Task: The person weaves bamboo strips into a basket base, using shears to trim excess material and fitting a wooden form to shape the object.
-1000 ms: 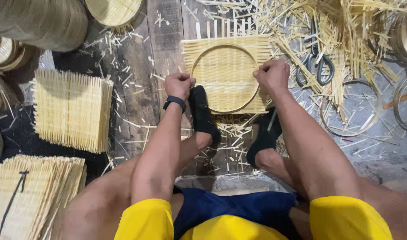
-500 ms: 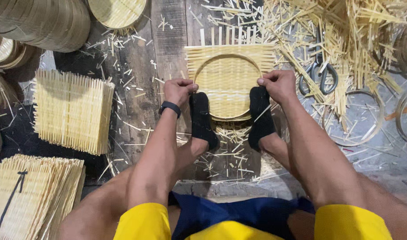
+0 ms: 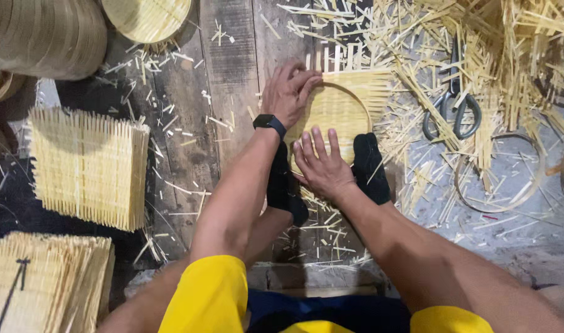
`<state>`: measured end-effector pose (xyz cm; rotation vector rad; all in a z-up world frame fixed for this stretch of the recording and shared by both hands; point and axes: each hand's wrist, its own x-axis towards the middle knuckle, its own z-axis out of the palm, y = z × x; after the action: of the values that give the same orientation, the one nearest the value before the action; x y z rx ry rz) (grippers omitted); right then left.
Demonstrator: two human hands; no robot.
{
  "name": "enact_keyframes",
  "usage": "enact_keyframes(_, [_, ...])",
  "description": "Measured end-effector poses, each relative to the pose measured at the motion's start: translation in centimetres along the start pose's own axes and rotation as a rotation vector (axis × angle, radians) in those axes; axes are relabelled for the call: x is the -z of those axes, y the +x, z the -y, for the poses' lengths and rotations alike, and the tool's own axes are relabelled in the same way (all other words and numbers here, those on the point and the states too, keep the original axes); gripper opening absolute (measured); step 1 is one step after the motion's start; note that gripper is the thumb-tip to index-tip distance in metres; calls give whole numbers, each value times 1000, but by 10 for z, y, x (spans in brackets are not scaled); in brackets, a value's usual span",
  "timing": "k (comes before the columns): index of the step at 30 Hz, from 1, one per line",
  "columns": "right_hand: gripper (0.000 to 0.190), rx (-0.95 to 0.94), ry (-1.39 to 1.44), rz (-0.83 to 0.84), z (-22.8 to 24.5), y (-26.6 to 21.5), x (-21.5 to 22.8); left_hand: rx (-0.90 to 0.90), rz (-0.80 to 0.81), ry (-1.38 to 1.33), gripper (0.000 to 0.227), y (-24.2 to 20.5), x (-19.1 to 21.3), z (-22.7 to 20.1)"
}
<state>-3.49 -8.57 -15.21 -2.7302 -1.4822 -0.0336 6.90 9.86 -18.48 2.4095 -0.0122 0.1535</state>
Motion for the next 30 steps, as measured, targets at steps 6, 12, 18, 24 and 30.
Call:
enact_keyframes(6, [78, -117, 314, 61, -9, 11, 20, -129, -80, 89, 19, 11, 9, -10])
enact_keyframes(12, [35, -304, 418, -248, -115, 55, 24, -20, 52, 46, 18, 7, 15, -17])
enact_keyframes(18, [15, -555, 933, -248, -137, 77, 15, 96, 70, -244, 22, 24, 6, -1])
enact_keyframes(24, [24, -729, 1005, -56, -142, 71, 8, 481, 219, -431, 48, 34, -11, 25])
enact_keyframes(30, [55, -719, 965, -36, -141, 49, -39, 409, 186, -457, 52, 26, -32, 47])
